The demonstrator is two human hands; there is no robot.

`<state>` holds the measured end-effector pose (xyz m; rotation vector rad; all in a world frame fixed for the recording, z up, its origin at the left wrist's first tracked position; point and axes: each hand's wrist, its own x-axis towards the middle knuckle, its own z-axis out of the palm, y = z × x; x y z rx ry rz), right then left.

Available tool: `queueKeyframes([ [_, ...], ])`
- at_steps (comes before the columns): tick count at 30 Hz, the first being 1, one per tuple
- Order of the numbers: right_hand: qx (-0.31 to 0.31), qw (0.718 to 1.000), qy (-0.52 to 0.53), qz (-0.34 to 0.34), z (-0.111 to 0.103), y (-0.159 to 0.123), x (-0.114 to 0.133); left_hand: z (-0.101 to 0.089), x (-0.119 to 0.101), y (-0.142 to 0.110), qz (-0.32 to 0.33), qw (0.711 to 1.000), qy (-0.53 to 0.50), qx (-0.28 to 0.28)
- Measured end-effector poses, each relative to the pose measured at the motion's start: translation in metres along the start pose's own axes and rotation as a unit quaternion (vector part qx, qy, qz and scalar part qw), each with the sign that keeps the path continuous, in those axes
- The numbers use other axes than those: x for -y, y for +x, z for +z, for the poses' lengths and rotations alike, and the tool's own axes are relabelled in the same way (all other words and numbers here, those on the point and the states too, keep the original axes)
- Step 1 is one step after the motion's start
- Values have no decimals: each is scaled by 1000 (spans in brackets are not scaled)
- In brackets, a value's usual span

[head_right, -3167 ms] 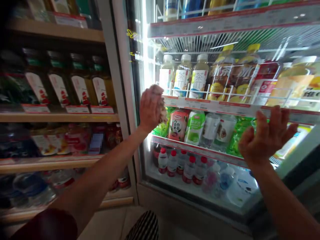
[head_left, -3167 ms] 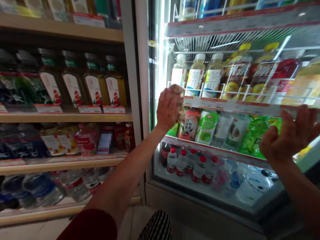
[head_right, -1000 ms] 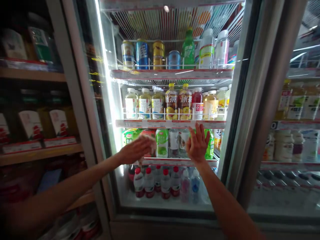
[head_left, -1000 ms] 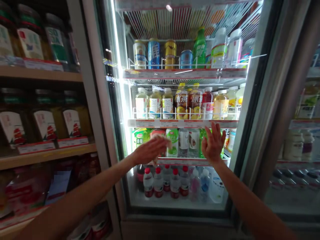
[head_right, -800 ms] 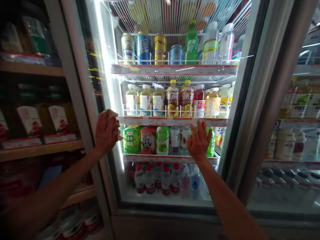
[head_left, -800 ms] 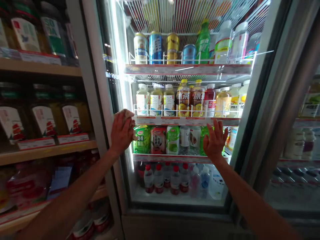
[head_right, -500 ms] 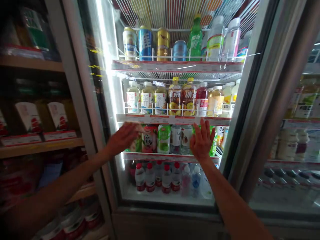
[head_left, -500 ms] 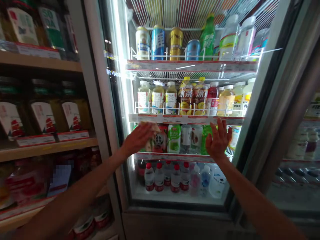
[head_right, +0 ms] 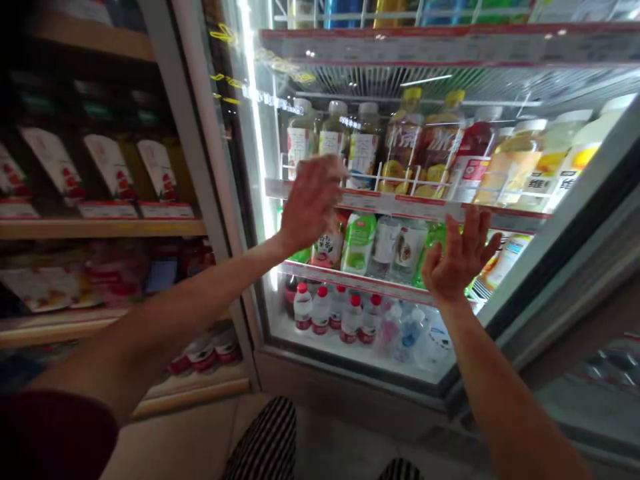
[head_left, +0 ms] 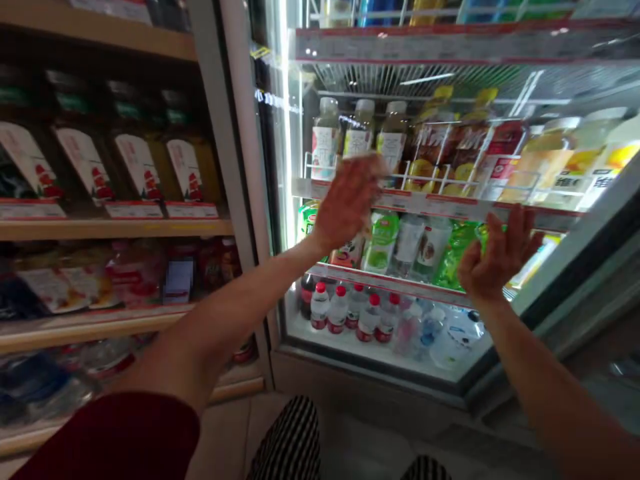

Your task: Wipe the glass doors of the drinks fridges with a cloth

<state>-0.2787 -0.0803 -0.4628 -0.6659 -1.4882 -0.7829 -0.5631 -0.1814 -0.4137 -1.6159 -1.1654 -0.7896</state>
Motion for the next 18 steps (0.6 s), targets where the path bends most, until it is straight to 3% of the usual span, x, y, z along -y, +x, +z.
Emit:
queueKeyframes([
  [2,13,1000,10,3,0,0,0,0,-17,-2,193,971,-39,135],
  [3,18,1000,12,3,-1,0,0,-1,-22,-2,251,949,-52,183],
  [4,21,1000,13,6,-2,0,0,-4,-22,-2,262,941,-54,206],
  [5,17,1000,14,6,-2,0,1,-7,-19,0,224,953,-46,200],
  [6,15,1000,13,6,-3,0,1,-9,-13,3,148,974,-29,170],
  [8,6,1000,7,-6,-2,0,2,-11,-3,9,-37,997,13,66],
  [9,3,1000,3,-10,-1,0,1,-10,-1,9,-85,996,23,23],
  [10,-1,1000,-1,-17,0,0,1,-7,-4,9,-79,997,19,7],
  [11,-3,1000,-6,-20,1,0,1,-3,-10,6,-17,1000,3,22],
  [12,-4,1000,-10,-19,1,0,1,0,-17,2,89,994,-23,62],
  [14,-5,1000,-17,-16,1,0,2,5,-29,-2,302,939,-70,151],
  [15,-2,1000,-21,-14,0,0,3,6,-30,-1,350,918,-80,168],
  [16,0,1000,-25,-13,0,1,4,6,-27,3,350,920,-82,156],
  [18,2,999,-33,-16,-1,1,6,4,-14,19,218,972,-75,53],
])
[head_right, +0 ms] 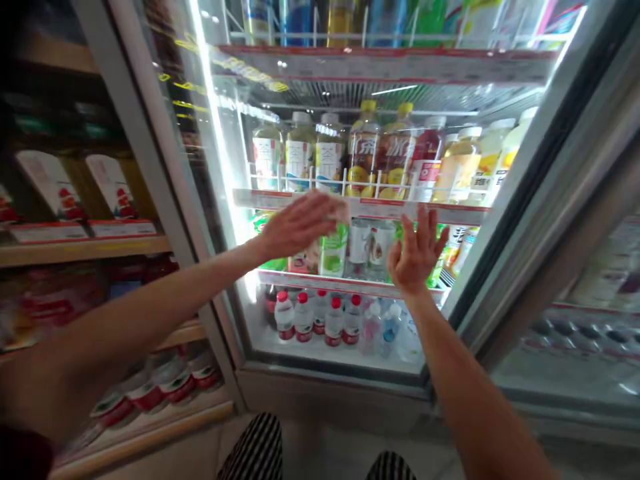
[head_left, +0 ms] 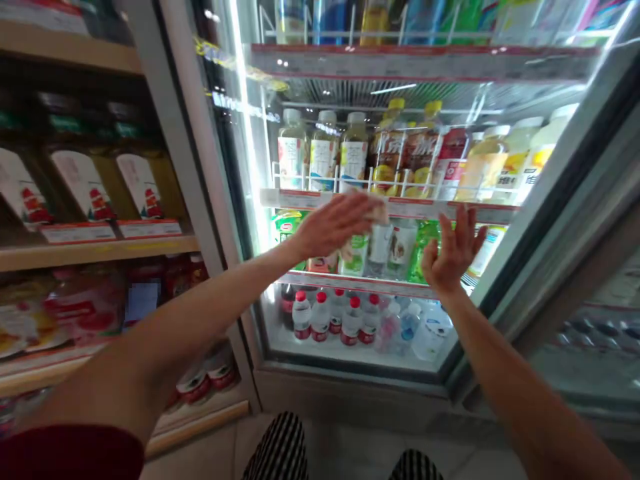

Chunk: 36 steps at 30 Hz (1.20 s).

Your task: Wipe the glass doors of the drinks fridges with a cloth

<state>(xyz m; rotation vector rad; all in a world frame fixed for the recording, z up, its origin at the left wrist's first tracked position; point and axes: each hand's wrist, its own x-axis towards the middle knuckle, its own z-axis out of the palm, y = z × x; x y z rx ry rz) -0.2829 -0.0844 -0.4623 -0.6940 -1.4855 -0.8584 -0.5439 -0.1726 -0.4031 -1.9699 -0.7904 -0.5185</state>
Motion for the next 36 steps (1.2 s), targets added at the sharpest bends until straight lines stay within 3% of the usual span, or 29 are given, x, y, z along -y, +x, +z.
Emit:
queueKeyframes([
  [2,2,1000,-4,5,0,0,0,-3,15,8,-156,978,24,-134],
  [3,7,1000,-4,10,0,1,0,-3,17,11,-181,970,27,-162],
  [4,16,1000,-2,18,-1,1,0,0,13,13,-161,974,25,-157],
  [7,37,998,10,48,-6,3,8,15,-20,14,34,999,16,-31],
  [9,39,997,43,47,-12,5,24,24,-42,16,84,996,22,4],
  [12,51,988,145,-8,-16,9,63,26,-54,19,6,998,27,-47],
  [15,69,975,210,18,-6,10,110,18,-42,4,-58,995,13,-76],
  [18,100,979,170,49,16,8,148,12,-24,-30,-87,992,12,-95],
  [20,126,984,123,5,30,8,161,13,-16,-52,-119,985,28,-118],
  [22,137,985,89,-60,35,12,152,17,-12,-66,-144,980,48,-131],
  [24,119,988,57,-84,29,20,115,23,-12,-71,-160,976,57,-134],
  [26,63,998,9,-18,13,29,55,27,-14,-69,-170,974,61,-134],
  [28,-18,990,-57,128,-5,39,-5,31,-16,-66,-178,971,71,-141],
  [30,-61,970,-88,220,-14,45,-35,32,-18,-63,-185,968,83,-149],
  [31,-69,968,-88,227,-14,45,-33,32,-19,-63,-187,967,88,-151],
  [33,-46,985,-60,156,-6,39,2,32,-19,-62,-185,967,92,-150],
  [34,-5,997,-34,75,0,33,27,31,-19,-62,-184,967,93,-150],
  [36,79,992,12,-97,9,22,67,29,-19,-63,-179,968,92,-148],
])
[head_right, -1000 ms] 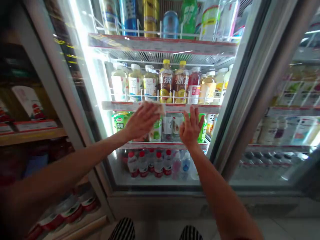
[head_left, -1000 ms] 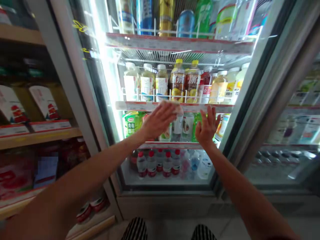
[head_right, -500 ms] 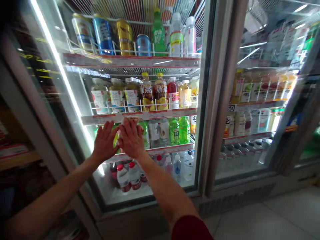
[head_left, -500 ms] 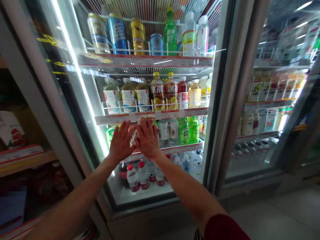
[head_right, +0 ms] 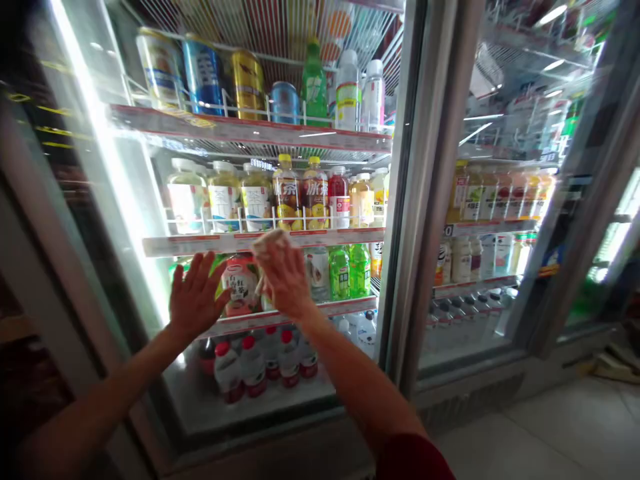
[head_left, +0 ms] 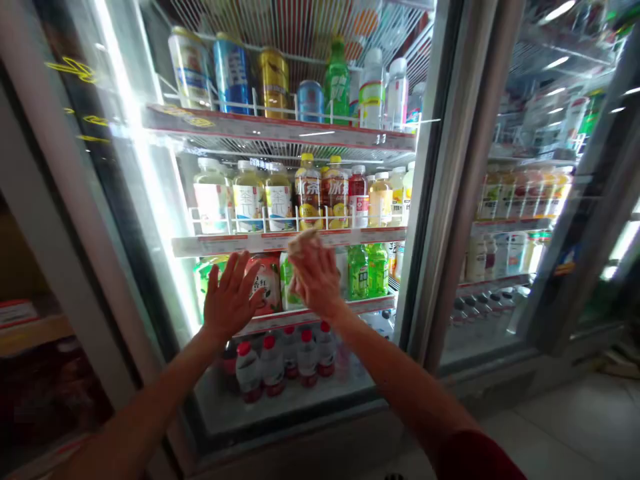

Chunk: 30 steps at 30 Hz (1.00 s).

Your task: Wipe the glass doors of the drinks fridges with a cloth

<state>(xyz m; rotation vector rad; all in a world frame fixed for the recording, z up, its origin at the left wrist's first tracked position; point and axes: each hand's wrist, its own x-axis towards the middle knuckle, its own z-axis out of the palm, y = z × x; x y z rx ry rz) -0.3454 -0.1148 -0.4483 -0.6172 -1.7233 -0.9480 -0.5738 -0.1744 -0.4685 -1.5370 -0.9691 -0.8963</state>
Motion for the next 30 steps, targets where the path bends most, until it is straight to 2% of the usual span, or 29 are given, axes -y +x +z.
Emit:
queueKeyframes([
  [1,22,999,7,-42,2,-3,8,-1,0,0,4,1000,-2,2],
  [2,26,999,3,-47,0,-8,5,-1,1,0,7,1000,-4,4],
  [3,8,1000,-11,-12,-4,-14,-7,-1,0,0,7,1000,-6,4],
  [5,-68,987,-54,133,-14,-28,-47,0,0,-1,4,1000,-6,0],
  [6,-115,967,-73,215,-18,-34,-65,1,-1,-1,1,1000,-5,-3],
  [7,-145,948,-83,272,-19,-38,-76,2,-2,0,-2,1000,-3,-4],
  [8,-162,936,-85,302,-18,-42,-77,3,-3,0,-4,1000,-1,-4],
  [9,-160,939,-78,295,-15,-44,-70,3,-4,0,-6,1000,-2,-1],
  [10,-136,956,-60,251,-11,-46,-54,3,-5,-1,-9,1000,-5,4],
  [12,-60,992,-10,108,-2,-52,-18,2,-9,-4,-23,1000,-14,12],
  [13,-24,999,11,47,0,-58,-4,2,-12,-7,-28,999,-19,16],
  [14,-1,1000,21,16,0,-65,1,1,-14,-11,-32,999,-24,20],
  [15,4,1000,15,21,-2,-73,-1,1,-17,-15,-33,999,-29,24],
  [17,-24,991,-35,128,-9,-91,-23,1,-23,-22,-36,998,-37,28],
  [19,-73,957,-84,268,-13,-104,-44,4,-29,-27,-51,997,-43,28],
  [20,-95,940,-94,313,-13,-108,-45,5,-31,-28,-61,997,-44,26],
  [21,-106,935,-90,326,-11,-109,-39,7,-33,-28,-70,996,-45,25],
  [22,-101,943,-74,307,-8,-109,-28,8,-35,-28,-77,996,-46,23],
  [23,-77,963,-49,254,-5,-108,-13,8,-37,-29,-82,995,-47,23],
  [25,0,994,3,109,0,-108,11,7,-42,-32,-89,995,-49,22],
  [26,31,998,18,55,0,-110,13,6,-45,-36,-91,994,-50,22],
  [27,44,998,17,36,-3,-114,8,6,-48,-41,-89,994,-51,24],
  [28,34,998,-1,59,-6,-119,-4,5,-52,-47,-87,995,-51,26],
  [30,-27,978,-65,198,-15,-129,-35,6,-60,-58,-88,994,-50,34],
])
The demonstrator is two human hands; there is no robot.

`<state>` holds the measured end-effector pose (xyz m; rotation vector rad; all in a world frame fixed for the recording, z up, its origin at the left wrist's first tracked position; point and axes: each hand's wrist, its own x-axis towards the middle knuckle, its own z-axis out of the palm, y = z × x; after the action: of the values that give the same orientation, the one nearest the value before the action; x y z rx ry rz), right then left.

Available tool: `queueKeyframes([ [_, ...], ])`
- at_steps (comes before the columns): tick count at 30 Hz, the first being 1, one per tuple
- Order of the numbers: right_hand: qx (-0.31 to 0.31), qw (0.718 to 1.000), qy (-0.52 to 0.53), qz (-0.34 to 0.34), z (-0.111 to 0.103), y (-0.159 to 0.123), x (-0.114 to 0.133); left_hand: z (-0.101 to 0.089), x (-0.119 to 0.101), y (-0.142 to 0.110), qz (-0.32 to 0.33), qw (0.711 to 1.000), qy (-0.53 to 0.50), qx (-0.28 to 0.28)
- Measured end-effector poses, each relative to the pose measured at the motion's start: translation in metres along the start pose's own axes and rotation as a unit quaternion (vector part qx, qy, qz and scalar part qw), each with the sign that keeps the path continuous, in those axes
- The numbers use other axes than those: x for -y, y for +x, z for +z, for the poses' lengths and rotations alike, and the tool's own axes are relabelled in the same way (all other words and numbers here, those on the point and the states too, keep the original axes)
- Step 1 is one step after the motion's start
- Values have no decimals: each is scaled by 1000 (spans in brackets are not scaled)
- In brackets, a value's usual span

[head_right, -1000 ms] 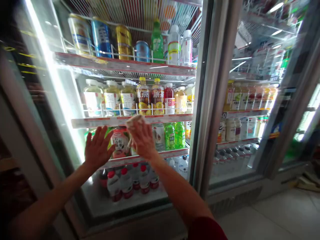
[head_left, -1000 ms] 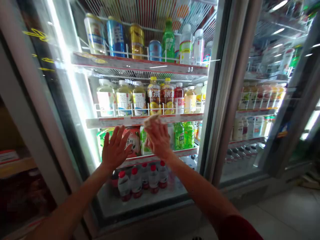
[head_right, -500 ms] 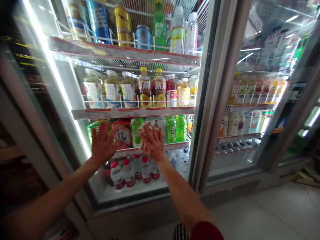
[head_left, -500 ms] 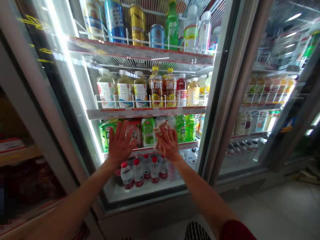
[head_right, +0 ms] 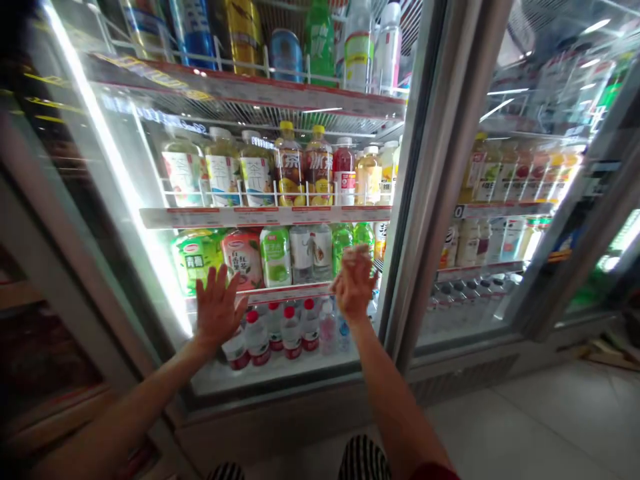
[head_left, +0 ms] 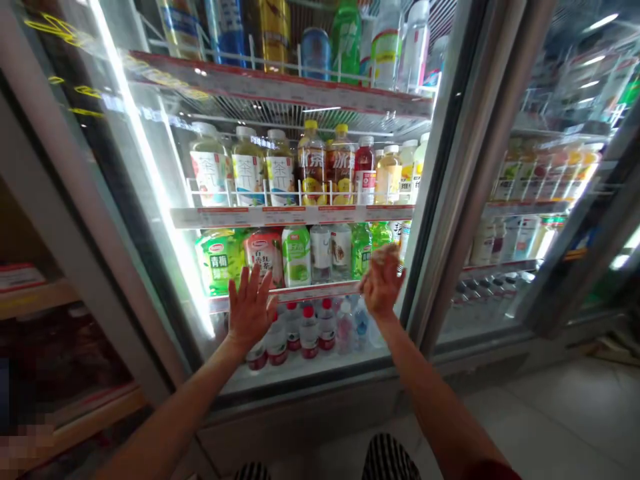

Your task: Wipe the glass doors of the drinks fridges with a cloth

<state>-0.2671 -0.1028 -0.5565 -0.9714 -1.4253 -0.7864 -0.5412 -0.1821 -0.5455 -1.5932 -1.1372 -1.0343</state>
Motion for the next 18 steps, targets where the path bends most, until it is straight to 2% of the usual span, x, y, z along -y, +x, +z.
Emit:
queueKeyframes([
  [2,-54,989,-31,131,-1,-1,-16,4,-5,-9,-11,1000,1,3],
  [3,-61,986,-25,151,0,-4,-12,6,-6,-11,-19,1000,0,2],
  [4,-47,990,-5,132,2,-10,-1,7,-7,-12,-28,1000,-5,2],
  [6,36,998,58,-2,7,-24,34,6,-6,-12,-38,999,-16,8],
  [8,135,972,105,-158,10,-34,58,3,-2,-13,-37,999,-22,17],
  [9,161,959,112,-202,9,-36,59,1,1,-15,-29,999,-21,22],
  [10,162,959,103,-209,8,-35,53,-1,4,-17,-17,999,-18,28],
  [11,136,971,81,-177,7,-32,41,-2,6,-19,-6,999,-15,34],
  [13,53,998,18,-36,4,-24,14,-3,6,-23,5,999,-12,43],
  [14,16,999,-5,32,4,-21,7,-2,5,-25,3,999,-14,43],
  [15,-7,997,-12,72,4,-22,7,-1,3,-25,-2,999,-18,42],
  [16,-10,997,-3,75,5,-25,14,0,0,-25,-10,999,-22,40],
  [17,8,999,20,38,7,-31,27,0,-2,-25,-16,999,-23,37],
  [18,45,997,51,-34,8,-38,43,0,-3,-25,-19,999,-22,36],
])
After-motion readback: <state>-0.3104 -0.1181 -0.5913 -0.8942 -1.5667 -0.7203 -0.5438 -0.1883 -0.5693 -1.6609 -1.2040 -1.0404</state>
